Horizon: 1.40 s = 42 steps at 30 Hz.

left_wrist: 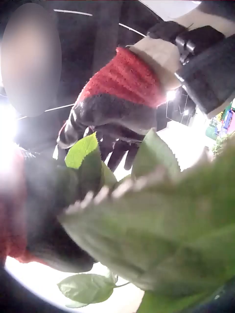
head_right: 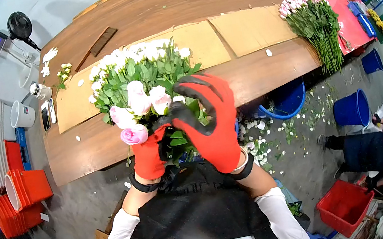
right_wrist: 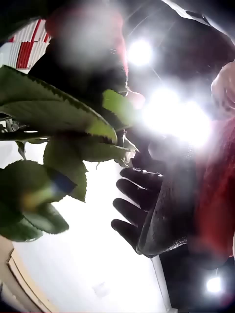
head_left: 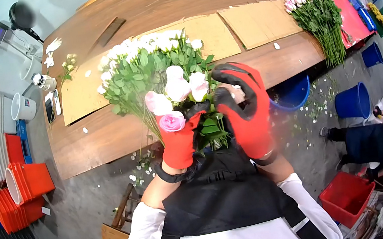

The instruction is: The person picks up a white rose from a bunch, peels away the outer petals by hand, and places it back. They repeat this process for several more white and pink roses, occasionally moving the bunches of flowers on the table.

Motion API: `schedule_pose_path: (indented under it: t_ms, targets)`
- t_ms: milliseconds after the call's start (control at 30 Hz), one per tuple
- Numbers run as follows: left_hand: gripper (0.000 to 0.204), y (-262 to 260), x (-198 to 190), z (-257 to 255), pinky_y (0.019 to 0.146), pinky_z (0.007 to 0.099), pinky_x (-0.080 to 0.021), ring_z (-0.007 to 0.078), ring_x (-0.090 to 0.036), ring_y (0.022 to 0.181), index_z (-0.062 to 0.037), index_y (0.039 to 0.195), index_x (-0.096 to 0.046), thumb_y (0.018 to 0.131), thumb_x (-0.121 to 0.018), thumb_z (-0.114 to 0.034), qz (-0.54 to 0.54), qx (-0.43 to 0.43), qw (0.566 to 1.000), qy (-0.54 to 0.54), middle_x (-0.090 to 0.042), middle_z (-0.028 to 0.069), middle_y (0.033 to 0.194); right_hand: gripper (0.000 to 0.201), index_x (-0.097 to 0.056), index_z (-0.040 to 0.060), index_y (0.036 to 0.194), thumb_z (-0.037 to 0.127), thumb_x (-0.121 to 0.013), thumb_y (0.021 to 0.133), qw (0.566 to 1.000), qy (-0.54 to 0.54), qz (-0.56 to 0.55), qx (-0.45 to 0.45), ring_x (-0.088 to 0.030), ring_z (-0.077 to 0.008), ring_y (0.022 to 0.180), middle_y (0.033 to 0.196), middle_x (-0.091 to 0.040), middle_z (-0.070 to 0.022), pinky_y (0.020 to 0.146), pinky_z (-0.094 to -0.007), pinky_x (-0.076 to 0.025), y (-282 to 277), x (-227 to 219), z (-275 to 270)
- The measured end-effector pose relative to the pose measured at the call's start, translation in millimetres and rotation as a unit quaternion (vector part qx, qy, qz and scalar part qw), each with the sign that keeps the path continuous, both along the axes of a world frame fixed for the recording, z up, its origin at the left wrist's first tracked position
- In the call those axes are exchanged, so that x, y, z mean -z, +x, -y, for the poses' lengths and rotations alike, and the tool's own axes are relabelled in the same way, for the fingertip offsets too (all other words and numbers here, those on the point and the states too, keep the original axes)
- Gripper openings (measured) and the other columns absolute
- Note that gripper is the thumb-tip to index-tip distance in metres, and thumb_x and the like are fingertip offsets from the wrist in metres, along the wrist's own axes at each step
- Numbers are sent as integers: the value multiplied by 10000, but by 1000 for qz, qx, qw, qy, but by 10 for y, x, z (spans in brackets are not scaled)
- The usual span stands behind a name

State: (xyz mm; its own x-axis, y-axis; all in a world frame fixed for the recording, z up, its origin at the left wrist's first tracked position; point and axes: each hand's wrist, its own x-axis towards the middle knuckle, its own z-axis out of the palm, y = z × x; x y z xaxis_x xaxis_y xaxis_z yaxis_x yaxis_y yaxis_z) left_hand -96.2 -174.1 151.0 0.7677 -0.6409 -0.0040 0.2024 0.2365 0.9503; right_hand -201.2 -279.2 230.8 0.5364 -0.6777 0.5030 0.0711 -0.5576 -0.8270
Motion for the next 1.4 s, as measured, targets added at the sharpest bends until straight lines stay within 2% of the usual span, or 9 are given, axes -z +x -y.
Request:
schedule_pose_path:
  t_ms: [200,333,567,733,867,1100,1200,1300,1400]
  targets:
    - [538,-55,206,-23,909,340,-458,219,-560,1073,-4,1265,-475,777,-699,28,145,-58,987,30,-549,109,1218,315,-629,70,920,63,-813,664,996,-80,12,50,-567,-334,998,984,-637,-84,916,-429,-430,95,191,-43]
    - [526,-66,-202,21,906,336,-460,210,-559,1068,0,1278,-456,799,-671,15,42,-1,999,-13,-556,108,1213,317,-633,72,891,46,-815,633,971,-227,66,30,-601,-329,1004,979,-662,-74,926,-503,-448,95,248,9]
    - [488,43,-217,52,936,326,-454,198,-549,1116,-29,1320,-445,857,-596,0,-9,57,997,-46,-561,83,1249,298,-649,52,848,151,-827,629,975,-70,109,-180,-585,-359,1058,996,-666,-117,965,-501,-420,-58,321,144]
    - [461,139,21,50,975,323,-434,213,-550,1134,-38,1365,-435,919,-553,-47,61,90,994,11,-567,72,1267,306,-639,-11,1042,23,-641,737,977,159,114,-85,-537,-285,1134,1121,-623,-138,996,-381,-398,-97,143,159]
    - [432,154,188,17,984,322,-424,204,-523,1166,-49,1369,-449,948,-536,-78,80,129,988,30,-540,70,1300,347,-639,-1,1100,-63,-636,758,983,138,20,-118,-547,-220,1120,1137,-615,-108,966,-328,-419,43,70,249]
    - [393,133,136,31,951,329,-459,180,-535,1129,-39,1357,-459,991,-501,-178,39,147,988,-20,-530,65,1289,209,-655,-21,960,-31,-703,757,965,221,99,-103,-577,-184,1033,1070,-628,-96,890,-292,-450,152,228,197]
    - [389,141,245,-22,975,339,-445,187,-538,1149,-28,1350,-474,985,-499,-159,95,165,982,-7,-530,79,1319,190,-642,-9,973,-17,-670,785,924,340,102,-143,-579,-163,990,1045,-633,-66,865,-285,-457,127,149,190]
    - [386,95,256,-12,983,342,-440,192,-540,1161,-24,1346,-486,978,-500,-139,68,169,981,-64,-531,90,1335,211,-622,11,1039,6,-620,828,766,580,219,-171,-581,-147,962,1031,-632,-44,852,-289,-467,165,489,191]
    - [394,95,188,-7,987,344,-438,192,-540,1164,-30,1358,-481,973,-500,-114,54,161,984,-53,-537,91,1331,215,-593,51,1101,41,-576,887,739,588,218,-246,-582,-149,976,1072,-630,-62,877,-296,-463,140,541,216]
